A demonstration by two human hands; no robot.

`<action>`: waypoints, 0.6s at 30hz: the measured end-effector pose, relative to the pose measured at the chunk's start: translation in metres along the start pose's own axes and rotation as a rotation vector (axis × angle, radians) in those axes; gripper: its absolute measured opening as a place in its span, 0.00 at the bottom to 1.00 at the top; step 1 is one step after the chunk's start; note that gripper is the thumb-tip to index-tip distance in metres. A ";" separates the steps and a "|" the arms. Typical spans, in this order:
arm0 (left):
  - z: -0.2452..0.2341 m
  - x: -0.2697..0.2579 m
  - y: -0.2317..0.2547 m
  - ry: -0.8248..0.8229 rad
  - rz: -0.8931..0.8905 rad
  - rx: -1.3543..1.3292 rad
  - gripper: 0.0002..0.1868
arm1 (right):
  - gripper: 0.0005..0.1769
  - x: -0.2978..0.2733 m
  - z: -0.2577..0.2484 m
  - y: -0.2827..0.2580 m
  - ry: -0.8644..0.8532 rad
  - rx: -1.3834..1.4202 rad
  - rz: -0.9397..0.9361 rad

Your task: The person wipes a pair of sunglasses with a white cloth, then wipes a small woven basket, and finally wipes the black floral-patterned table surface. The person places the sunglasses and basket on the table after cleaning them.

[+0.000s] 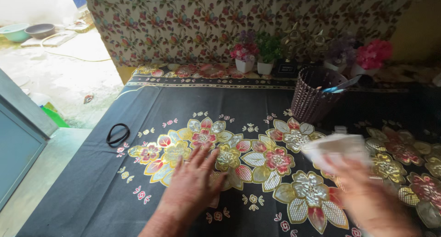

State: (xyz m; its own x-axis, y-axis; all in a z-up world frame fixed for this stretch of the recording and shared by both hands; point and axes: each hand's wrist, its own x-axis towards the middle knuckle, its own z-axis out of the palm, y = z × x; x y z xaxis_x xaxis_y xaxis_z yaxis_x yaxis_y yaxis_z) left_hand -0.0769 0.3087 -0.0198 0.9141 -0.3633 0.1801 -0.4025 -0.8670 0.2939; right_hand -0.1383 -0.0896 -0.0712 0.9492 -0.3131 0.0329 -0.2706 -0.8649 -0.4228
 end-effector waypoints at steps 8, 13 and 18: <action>0.021 0.012 0.059 -0.077 0.141 -0.093 0.39 | 0.43 -0.007 -0.004 0.080 0.224 -0.632 -0.058; 0.044 0.009 0.069 0.024 0.203 -0.041 0.33 | 0.34 -0.052 0.041 -0.013 0.291 -0.282 -0.473; 0.049 0.005 0.067 0.155 0.242 -0.025 0.32 | 0.40 -0.053 0.052 -0.048 0.374 -0.358 -1.016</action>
